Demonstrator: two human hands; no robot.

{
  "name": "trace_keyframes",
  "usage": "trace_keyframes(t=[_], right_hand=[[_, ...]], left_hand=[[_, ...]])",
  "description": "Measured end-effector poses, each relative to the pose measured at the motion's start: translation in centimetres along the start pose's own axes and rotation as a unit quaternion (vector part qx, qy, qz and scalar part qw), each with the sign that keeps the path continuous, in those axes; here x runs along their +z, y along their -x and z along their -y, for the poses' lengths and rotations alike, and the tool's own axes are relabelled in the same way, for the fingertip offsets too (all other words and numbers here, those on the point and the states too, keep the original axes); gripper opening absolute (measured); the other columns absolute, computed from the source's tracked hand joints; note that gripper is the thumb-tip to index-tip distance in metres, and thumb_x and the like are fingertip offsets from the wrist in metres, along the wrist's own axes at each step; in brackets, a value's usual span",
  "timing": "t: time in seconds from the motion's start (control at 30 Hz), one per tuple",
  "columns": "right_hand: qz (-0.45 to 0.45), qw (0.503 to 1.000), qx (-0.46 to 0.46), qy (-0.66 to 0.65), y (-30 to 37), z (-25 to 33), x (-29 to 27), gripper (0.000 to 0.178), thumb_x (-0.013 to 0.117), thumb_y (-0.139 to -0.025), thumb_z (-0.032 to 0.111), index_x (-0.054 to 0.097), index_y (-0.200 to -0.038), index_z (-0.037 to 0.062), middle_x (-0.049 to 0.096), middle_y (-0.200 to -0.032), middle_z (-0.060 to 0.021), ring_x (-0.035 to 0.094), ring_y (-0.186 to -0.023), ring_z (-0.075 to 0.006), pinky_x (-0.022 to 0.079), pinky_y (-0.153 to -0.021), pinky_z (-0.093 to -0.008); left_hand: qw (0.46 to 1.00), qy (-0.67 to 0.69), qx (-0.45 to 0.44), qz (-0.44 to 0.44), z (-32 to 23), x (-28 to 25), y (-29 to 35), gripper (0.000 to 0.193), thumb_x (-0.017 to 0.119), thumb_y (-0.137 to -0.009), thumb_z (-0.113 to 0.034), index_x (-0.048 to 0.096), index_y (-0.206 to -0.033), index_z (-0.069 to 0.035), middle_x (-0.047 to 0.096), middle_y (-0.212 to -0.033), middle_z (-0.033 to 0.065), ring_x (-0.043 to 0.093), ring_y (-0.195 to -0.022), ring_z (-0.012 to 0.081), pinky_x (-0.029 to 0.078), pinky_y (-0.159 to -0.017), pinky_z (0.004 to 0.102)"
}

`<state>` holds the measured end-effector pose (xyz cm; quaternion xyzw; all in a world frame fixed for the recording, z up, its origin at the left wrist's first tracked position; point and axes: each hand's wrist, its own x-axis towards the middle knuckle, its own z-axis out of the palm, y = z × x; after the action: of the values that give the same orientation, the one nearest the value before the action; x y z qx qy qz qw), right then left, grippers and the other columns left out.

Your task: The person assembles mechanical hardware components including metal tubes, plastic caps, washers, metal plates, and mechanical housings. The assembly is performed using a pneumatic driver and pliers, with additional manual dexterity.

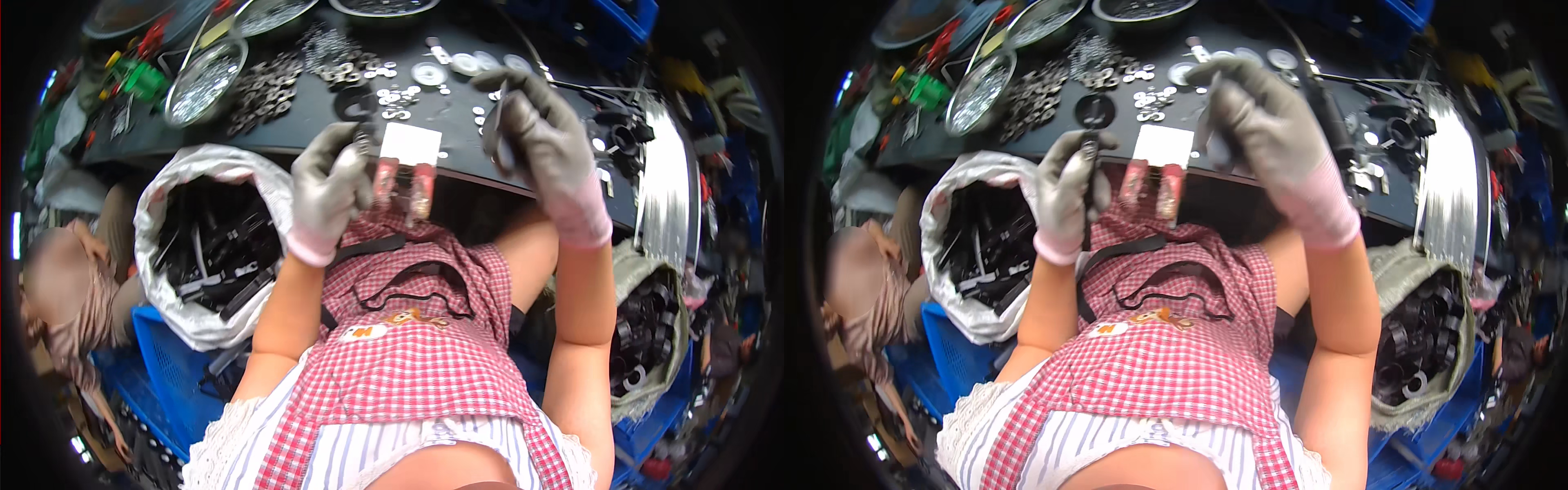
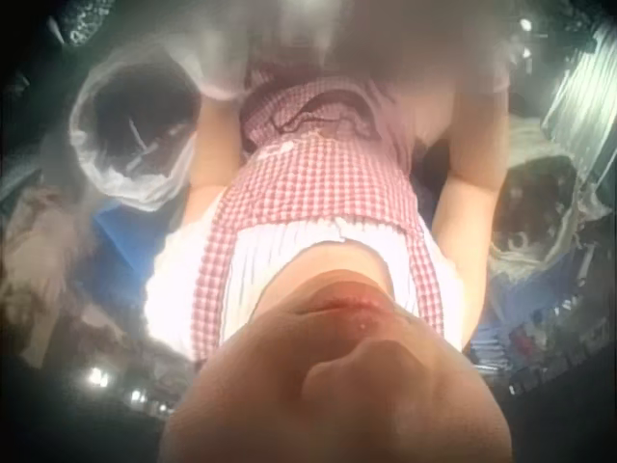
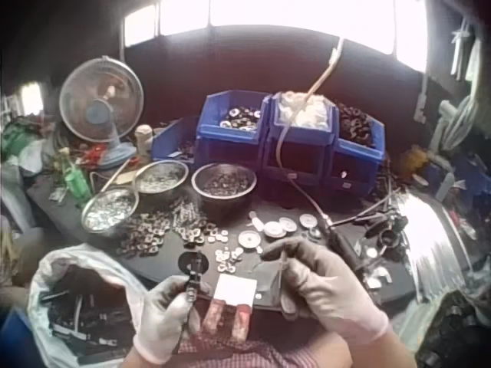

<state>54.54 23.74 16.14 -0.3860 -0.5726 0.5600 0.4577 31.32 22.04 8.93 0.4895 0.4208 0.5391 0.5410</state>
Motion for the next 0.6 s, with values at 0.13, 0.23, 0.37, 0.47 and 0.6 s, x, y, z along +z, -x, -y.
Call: trace_keyframes(t=[0.13,0.23,0.37,0.47,0.6], right_hand=[[0.100,0.993,0.012,-0.053,1.8,-3.1,6.7,0.067,0.055,-0.094,0.013,0.020,-0.151,0.0092,0.054,-0.074,0.0004,0.050,-0.060,-0.0057,0.042,-0.054,-0.0185],[0.051,0.988,0.053,-0.133,1.6,-2.9,7.7,0.086,0.065,-0.088,0.020,0.009,-0.152,0.0100,0.058,-0.074,-0.0030,0.051,-0.054,-0.0052,0.038,-0.046,-0.0181],[0.032,0.981,0.069,-0.176,1.2,-4.2,8.1,0.094,0.073,-0.082,0.023,0.012,-0.152,0.0096,0.060,-0.075,-0.0033,0.048,-0.051,-0.0039,0.035,-0.043,-0.0167],[0.016,0.977,0.074,-0.200,0.6,-4.7,8.7,0.089,0.072,-0.082,0.021,0.018,-0.151,0.0092,0.059,-0.074,-0.0013,0.047,-0.052,-0.0031,0.032,-0.042,-0.0162],[0.031,0.967,0.074,-0.240,0.6,-4.6,8.5,0.081,0.068,-0.084,0.015,0.022,-0.150,0.0083,0.058,-0.075,-0.0004,0.050,-0.058,-0.0035,0.035,-0.044,-0.0158]], left_hand=[[0.999,0.048,-0.003,0.004,-1.2,1.2,0.0,0.022,0.047,-0.096,-0.014,0.059,-0.105,0.002,0.064,-0.074,0.0051,0.049,-0.041,0.0035,0.033,-0.035,0.0163],[0.999,0.030,0.000,-0.016,-1.3,0.8,0.0,0.021,0.048,-0.095,-0.013,0.059,-0.106,0.002,0.064,-0.072,0.0035,0.050,-0.042,0.0038,0.034,-0.035,0.0156],[1.000,-0.003,0.022,-0.011,-1.2,0.8,-0.2,0.018,0.050,-0.094,-0.009,0.062,-0.103,0.001,0.065,-0.078,0.0035,0.054,-0.052,0.0024,0.040,-0.044,0.0162],[0.996,0.003,0.082,-0.027,-0.1,0.7,-0.5,0.017,0.052,-0.092,-0.005,0.063,-0.103,0.002,0.065,-0.084,0.0027,0.057,-0.068,0.0026,0.046,-0.058,0.0177],[0.996,-0.044,0.066,-0.026,-0.3,0.1,-0.4,0.023,0.059,-0.086,-0.007,0.062,-0.105,0.005,0.067,-0.091,0.0063,0.059,-0.081,0.0068,0.049,-0.072,0.0222]])
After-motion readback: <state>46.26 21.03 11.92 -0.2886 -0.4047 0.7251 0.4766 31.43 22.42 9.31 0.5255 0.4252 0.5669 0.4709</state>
